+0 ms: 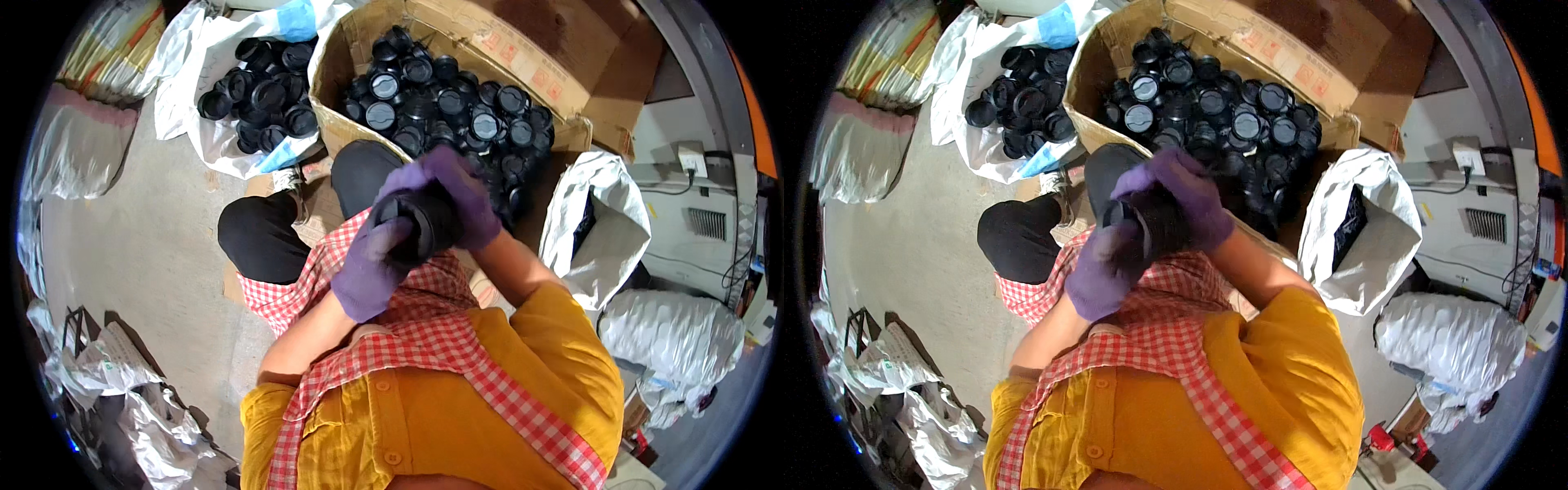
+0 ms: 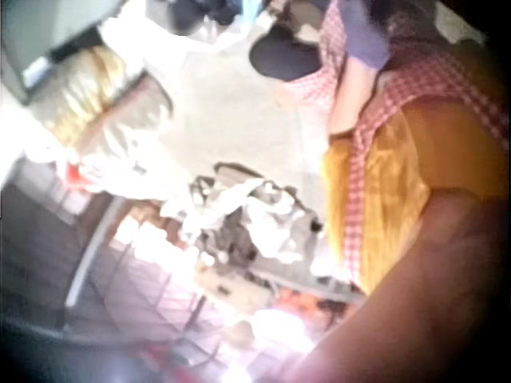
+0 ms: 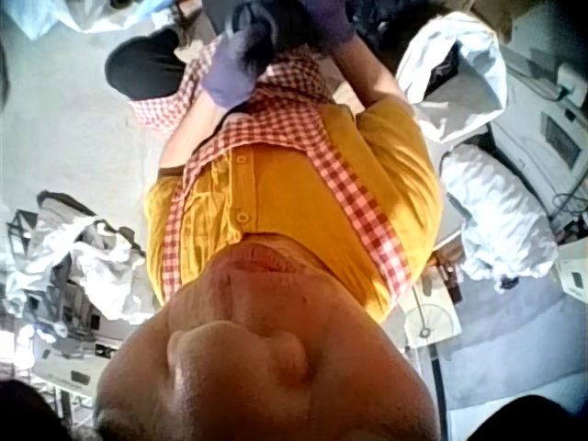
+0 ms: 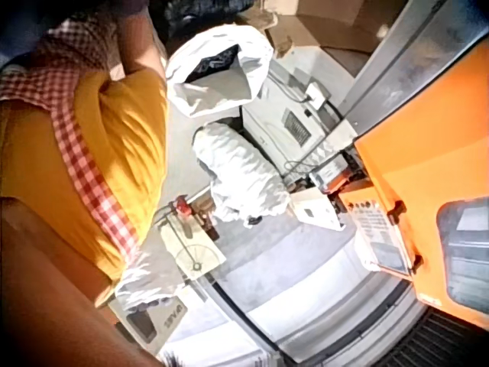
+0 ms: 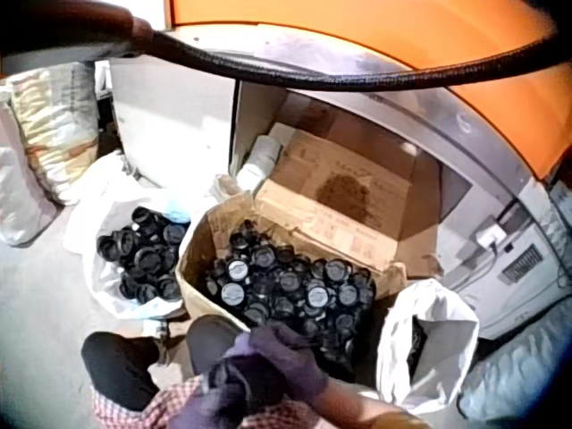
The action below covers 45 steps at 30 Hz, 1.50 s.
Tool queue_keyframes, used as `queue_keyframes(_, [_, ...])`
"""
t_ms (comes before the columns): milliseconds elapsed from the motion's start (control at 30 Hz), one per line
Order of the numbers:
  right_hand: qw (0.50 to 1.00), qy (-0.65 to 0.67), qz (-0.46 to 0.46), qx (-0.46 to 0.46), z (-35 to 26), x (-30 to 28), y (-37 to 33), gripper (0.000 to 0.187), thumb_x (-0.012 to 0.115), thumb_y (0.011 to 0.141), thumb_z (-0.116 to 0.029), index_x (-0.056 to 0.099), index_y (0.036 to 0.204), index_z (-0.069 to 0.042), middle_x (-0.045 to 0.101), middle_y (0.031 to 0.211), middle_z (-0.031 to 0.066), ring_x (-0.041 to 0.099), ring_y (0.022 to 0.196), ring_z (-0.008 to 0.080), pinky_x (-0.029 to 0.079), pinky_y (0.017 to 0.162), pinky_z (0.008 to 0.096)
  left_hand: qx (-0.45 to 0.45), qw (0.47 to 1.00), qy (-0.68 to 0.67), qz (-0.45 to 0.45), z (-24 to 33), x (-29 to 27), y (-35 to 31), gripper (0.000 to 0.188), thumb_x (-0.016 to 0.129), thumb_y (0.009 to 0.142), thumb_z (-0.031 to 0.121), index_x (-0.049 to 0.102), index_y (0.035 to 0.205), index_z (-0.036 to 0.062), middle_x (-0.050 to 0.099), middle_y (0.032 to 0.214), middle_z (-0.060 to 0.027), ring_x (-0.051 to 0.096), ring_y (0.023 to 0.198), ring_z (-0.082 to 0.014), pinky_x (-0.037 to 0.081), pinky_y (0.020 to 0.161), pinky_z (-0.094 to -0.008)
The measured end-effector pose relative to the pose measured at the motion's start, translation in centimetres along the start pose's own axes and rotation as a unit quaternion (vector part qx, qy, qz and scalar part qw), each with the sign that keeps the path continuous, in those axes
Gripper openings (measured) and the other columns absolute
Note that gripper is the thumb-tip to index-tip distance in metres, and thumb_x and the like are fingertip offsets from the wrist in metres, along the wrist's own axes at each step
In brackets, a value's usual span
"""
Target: The person sits on the floor and repeatedly picks up black plastic parts from a cardboard box. They wipe each part with a cloth and place it into a white sack. The process is repetitive, involving picking, wiping, and placing items one by one.
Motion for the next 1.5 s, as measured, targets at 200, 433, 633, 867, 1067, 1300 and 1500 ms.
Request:
queue_keyframes(200, [0.932, -0.317, 0.176, -0.019, 7.0, -3.7, 1.6, 0.02, 0.054, 0.08, 0.001, 0.062, 0.097, -0.008, 0.063, 0.093, 0.0031, 0.061, 0.084, 0.0173, 0.048, 0.079, 0.0311, 0.181, 0.895, 0.401, 0.07, 1.6, -0.8, 0.9, 0.054, 0.056, 0.065, -0.004, 0.056, 0.118, 0.0091, 0.058, 0.1, -0.0147, 0.057, 0.093, -0.0304, 0.046, 0.08, -0.0347])
queue_keyframes(433, [0.909, 0.088, 0.186, 0.362, 32.5, -10.7, -3.4, 0.027, 0.047, 0.086, -0.013, 0.06, 0.109, -0.01, 0.057, 0.117, 0.0162, 0.056, 0.103, 0.032, 0.045, 0.09, 0.0402, 0.288, 0.801, 0.462, 0.25, 13.4, -9.8, 4.5, 0.052, 0.064, 0.073, 0.004, 0.053, 0.124, 0.0055, 0.055, 0.118, -0.014, 0.053, 0.109, -0.026, 0.042, 0.093, -0.0339])
queue_keyframes(633, [0.868, -0.398, -0.138, 0.265, 38.2, -5.5, -4.2, 0.031, 0.051, 0.085, -0.022, 0.06, 0.113, -0.011, 0.056, 0.119, 0.0181, 0.056, 0.107, 0.036, 0.045, 0.09, 0.0433, 0.16, 0.86, 0.449, 0.183, 7.5, -12.4, 6.9, 0.062, 0.073, 0.073, 0.012, 0.046, 0.128, 0.0026, 0.044, 0.133, -0.015, 0.044, 0.124, -0.0237, 0.036, 0.102, -0.0334])
queue_keyframes(867, [0.901, -0.377, -0.054, 0.209, 23.3, -6.1, 0.3, 0.028, 0.06, 0.078, -0.017, 0.063, 0.106, -0.012, 0.062, 0.107, 0.0165, 0.059, 0.096, 0.0366, 0.048, 0.081, 0.0436, -0.04, 0.949, 0.3, 0.084, -1.0, -10.4, 6.3, 0.055, 0.068, 0.079, 0.01, 0.046, 0.129, 0.0003, 0.053, 0.121, -0.0089, 0.052, 0.105, -0.0153, 0.042, 0.092, -0.0288])
queue_keyframes(1067, [0.923, -0.364, -0.086, -0.09, 2.1, -3.4, 1.8, 0.026, 0.062, 0.079, -0.011, 0.061, 0.104, -0.008, 0.063, 0.101, 0.0145, 0.061, 0.088, 0.035, 0.05, 0.075, 0.0385, -0.032, 0.99, 0.096, 0.103, -1.3, -6.3, 7.3, 0.055, 0.072, 0.074, 0.017, 0.051, 0.123, 0.0028, 0.057, 0.099, -0.0064, 0.054, 0.081, -0.0109, 0.047, 0.073, -0.0245])
queue_keyframes(1300, [0.99, -0.106, -0.086, 0.043, 0.4, 0.3, -2.5, 0.034, 0.071, 0.075, -0.011, 0.057, 0.106, -0.006, 0.062, 0.098, 0.0132, 0.062, 0.082, 0.0275, 0.051, 0.072, 0.035, -0.171, 0.981, -0.078, 0.046, -1.4, -3.0, 0.6, 0.038, 0.059, 0.08, 0.017, 0.052, 0.111, -0.0039, 0.06, 0.099, -0.009, 0.058, 0.084, -0.0141, 0.049, 0.074, -0.028])
queue_keyframes(1500, [0.836, 0.15, -0.452, 0.272, 2.0, 7.0, -9.0, 0.028, 0.067, 0.078, -0.015, 0.058, 0.1, -0.001, 0.061, 0.084, 0.0044, 0.058, 0.074, 0.0129, 0.048, 0.069, 0.0264, 0.171, 0.781, 0.51, -0.317, 2.6, -0.1, -5.5, 0.05, 0.065, 0.066, 0.011, 0.054, 0.114, 0.012, 0.056, 0.11, -0.0108, 0.06, 0.095, -0.0308, 0.05, 0.082, -0.0413])
Point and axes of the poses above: each hand's wrist, its own y-axis towards the middle knuckle, its own x-axis out of the palm, z = x × y, the point moved 8 cm from there along y, towards the middle knuckle
